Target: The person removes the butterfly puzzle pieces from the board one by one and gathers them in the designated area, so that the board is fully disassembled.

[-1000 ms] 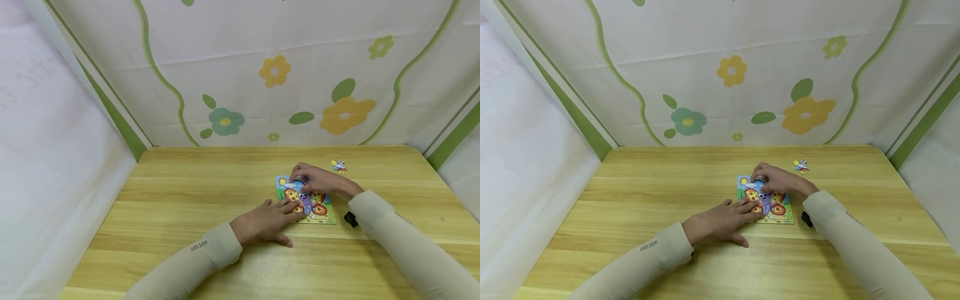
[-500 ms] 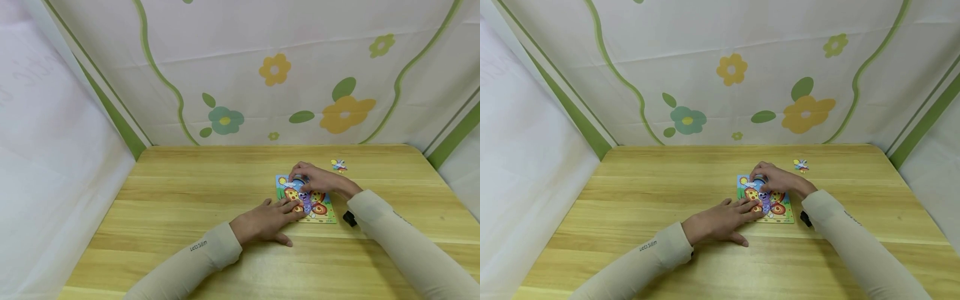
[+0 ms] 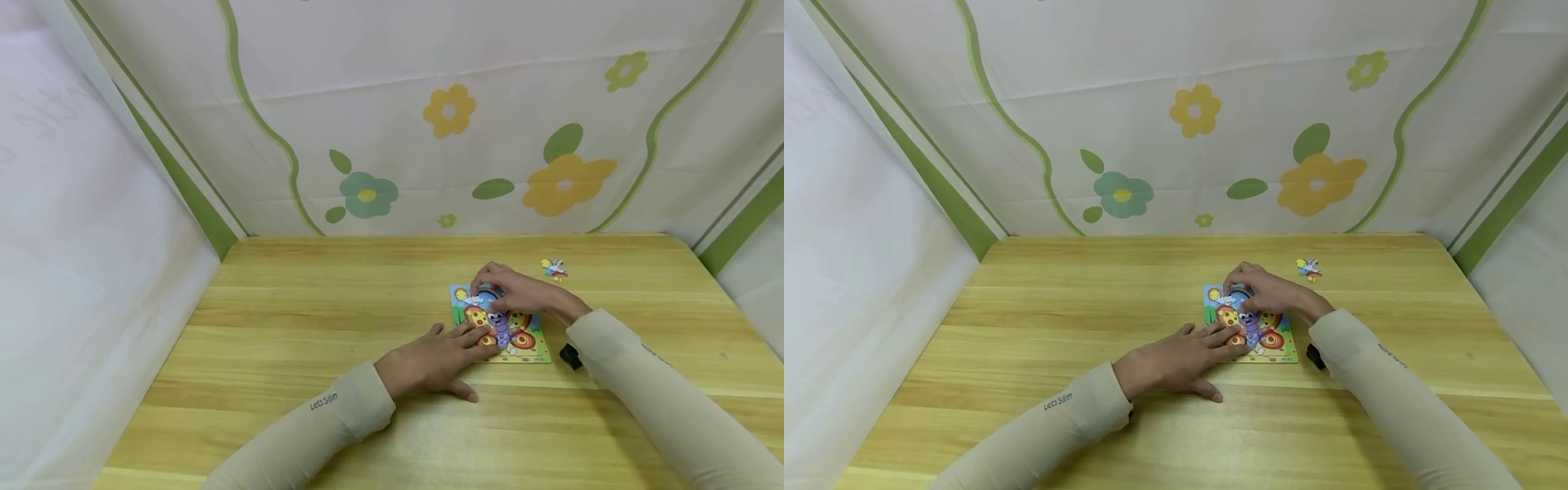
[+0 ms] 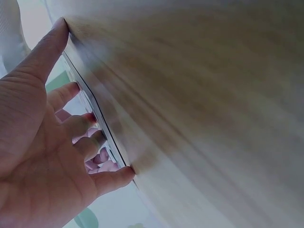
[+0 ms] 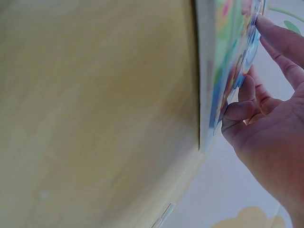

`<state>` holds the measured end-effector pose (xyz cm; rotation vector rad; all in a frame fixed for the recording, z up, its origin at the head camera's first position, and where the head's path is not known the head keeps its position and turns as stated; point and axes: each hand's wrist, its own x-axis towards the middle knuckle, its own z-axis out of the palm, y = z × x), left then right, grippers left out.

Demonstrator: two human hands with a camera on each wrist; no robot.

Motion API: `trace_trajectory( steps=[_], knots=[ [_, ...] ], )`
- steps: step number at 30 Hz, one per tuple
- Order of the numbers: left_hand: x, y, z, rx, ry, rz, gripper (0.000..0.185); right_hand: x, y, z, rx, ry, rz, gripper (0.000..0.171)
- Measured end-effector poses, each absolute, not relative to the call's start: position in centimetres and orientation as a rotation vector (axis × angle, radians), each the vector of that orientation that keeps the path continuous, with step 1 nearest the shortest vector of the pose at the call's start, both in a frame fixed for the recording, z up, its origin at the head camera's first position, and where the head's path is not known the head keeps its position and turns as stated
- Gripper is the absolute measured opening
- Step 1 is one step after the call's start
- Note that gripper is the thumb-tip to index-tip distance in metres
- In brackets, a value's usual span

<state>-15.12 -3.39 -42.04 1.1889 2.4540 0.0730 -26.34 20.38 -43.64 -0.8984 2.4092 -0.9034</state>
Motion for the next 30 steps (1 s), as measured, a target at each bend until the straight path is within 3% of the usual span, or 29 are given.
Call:
trace_trajectory(
  steps=[30],
  knots=[
    [-15.2, -3.4, -42.1, 1.181, 2.446, 0.099, 0.085, -26.0, 21.5, -43.4, -0.823, 2.475, -0.902, 0.042]
  ],
)
